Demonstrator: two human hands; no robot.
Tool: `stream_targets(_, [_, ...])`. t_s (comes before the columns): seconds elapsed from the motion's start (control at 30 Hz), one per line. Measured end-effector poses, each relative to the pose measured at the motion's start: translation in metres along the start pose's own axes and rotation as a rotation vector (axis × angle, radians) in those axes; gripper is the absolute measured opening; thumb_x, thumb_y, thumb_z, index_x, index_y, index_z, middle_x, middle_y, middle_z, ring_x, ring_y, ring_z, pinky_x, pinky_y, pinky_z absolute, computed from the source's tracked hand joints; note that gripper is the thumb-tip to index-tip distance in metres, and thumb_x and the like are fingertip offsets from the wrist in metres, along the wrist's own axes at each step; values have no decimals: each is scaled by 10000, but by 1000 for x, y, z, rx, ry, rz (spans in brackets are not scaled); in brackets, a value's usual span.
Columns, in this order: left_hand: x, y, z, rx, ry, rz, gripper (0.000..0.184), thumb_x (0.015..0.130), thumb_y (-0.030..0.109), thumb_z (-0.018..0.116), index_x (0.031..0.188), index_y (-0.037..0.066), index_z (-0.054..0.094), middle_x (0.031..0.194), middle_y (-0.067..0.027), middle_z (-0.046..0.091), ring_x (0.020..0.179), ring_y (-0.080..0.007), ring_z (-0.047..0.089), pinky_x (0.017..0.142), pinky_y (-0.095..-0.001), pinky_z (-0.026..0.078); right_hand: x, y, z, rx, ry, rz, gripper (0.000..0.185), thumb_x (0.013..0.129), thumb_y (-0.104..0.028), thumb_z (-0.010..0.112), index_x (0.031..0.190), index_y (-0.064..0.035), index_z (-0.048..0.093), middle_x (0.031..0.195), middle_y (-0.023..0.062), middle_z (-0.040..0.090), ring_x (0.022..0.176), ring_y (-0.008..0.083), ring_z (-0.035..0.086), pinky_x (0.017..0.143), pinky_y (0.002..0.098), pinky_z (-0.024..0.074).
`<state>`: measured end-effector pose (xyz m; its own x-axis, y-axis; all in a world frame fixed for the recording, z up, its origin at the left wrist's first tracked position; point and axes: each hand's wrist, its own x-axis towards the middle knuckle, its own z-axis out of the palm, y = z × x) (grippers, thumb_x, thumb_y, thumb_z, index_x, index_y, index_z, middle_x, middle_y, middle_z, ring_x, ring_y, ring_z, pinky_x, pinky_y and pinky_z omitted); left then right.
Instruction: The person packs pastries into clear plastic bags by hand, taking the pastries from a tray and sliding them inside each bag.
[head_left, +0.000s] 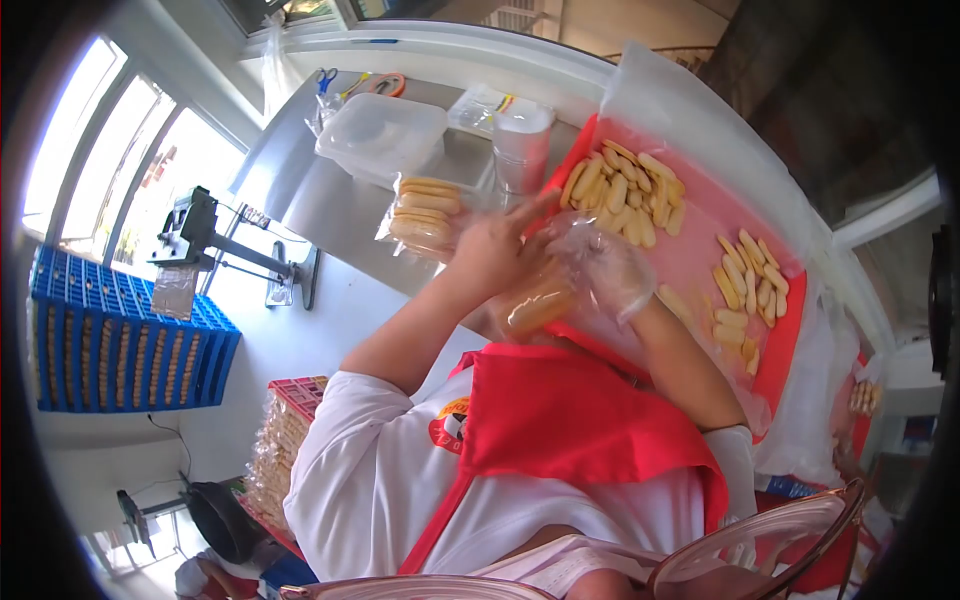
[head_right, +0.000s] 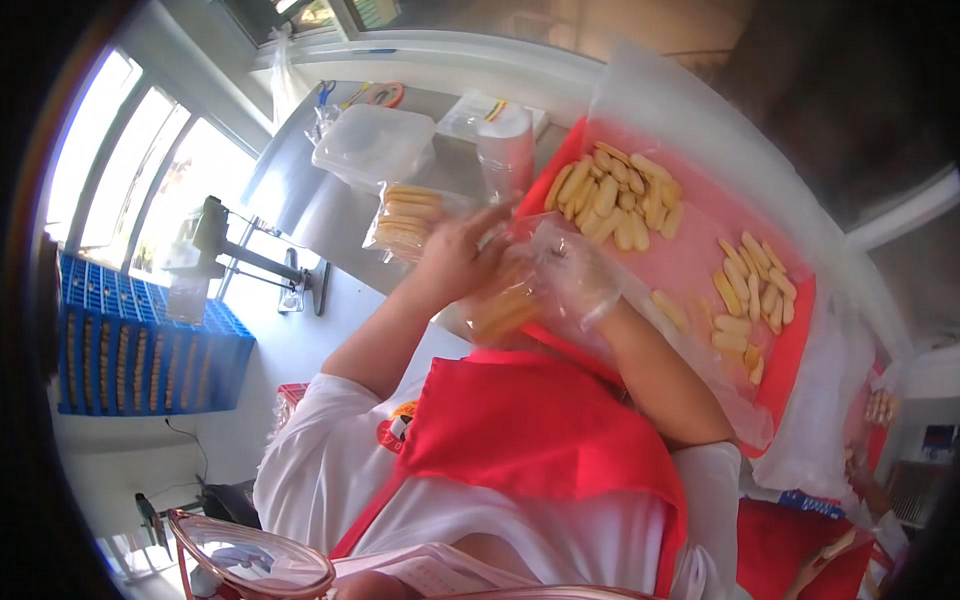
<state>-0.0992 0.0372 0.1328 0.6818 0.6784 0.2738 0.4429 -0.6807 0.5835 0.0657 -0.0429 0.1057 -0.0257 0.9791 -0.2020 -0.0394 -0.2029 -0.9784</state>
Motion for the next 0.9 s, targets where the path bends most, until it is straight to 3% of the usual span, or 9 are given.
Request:
stream_targets(0.1, [-2, -19, -31, 230, 182, 13, 494, 772, 267, 544, 1238, 155, 422, 1237, -70, 451, 1131, -231, 427, 958, -473, 267, 37, -14, 16, -19, 176, -187, 271, 845, -171, 490, 1084, -48, 519, 874, 78, 565, 745, 109, 528, 608, 281, 443])
stream_targets(0.27, [5, -43, -64, 605, 145, -94, 442, 821, 266, 482, 1245, 158, 418, 1329, -25, 356, 1237, -198, 310, 1006, -534, 162, 117, 5, 68, 613, 51, 48, 283, 835, -186, 529, 1099, -86, 514, 981, 61, 577, 875, 158, 562, 710, 304, 467])
stream_targets(0.47, [10, -122, -20, 643, 9, -149, 419, 846, 302, 439, 1253, 203, 411, 1338, -21, 348, 1242, -215, 305, 992, -547, 173, 133, 32, 90, 339, 138, 49, 250, 819, -250, 567, 1002, -81, 543, 909, 55, 587, 774, 153, 572, 667, 267, 457])
stream_targets(0.57, [9, -118, -16, 682, -67, -148, 408, 854, 314, 422, 1254, 233, 410, 1342, -21, 345, 1240, -236, 309, 977, -556, 194, 120, 43, 56, 160, 25, 155, 251, 815, -263, 569, 982, -77, 541, 834, 57, 567, 708, 137, 556, 634, 278, 456])
stream_targets(0.63, [10, -116, -14, 731, -92, -145, 410, 856, 322, 418, 1259, 247, 405, 1352, -24, 331, 1245, -242, 303, 970, -560, 205, 93, 48, 18, 175, -27, 50, 261, 811, -265, 575, 978, -67, 541, 814, 59, 561, 697, 131, 546, 618, 287, 455])
stream_targets(0.73, [13, -120, -14, 705, -147, -198, 431, 852, 334, 430, 1276, 273, 381, 1366, -23, 306, 1262, -244, 275, 976, -572, 176, 20, 33, -62, -149, 172, -138, 242, 812, -262, 577, 938, -58, 546, 817, 54, 562, 701, 129, 544, 616, 286, 453])
stream_targets(0.8, [14, -114, -17, 730, -188, -228, 455, 839, 327, 461, 1283, 282, 371, 1374, -20, 290, 1273, -242, 252, 988, -575, 141, -40, 21, -105, 68, 450, -38, 236, 812, -275, 573, 931, -71, 557, 832, 53, 569, 692, 138, 538, 650, 285, 451])
stream_targets(0.87, [18, -107, -11, 637, -23, -156, 472, 826, 319, 485, 1283, 280, 372, 1375, -24, 289, 1273, -246, 251, 987, -575, 138, -84, 48, -156, -173, 721, 115, 163, 832, -209, 559, 937, -86, 540, 963, 47, 574, 818, 185, 565, 709, 310, 449])
stream_targets(0.9, [22, -103, -9, 590, 63, -126, 481, 819, 315, 498, 1283, 279, 372, 1375, -25, 288, 1273, -247, 251, 987, -575, 137, -107, 41, -172, -486, 627, 389, 267, 822, -258, 564, 1023, -94, 501, 1091, 97, 524, 932, 209, 529, 792, 323, 423])
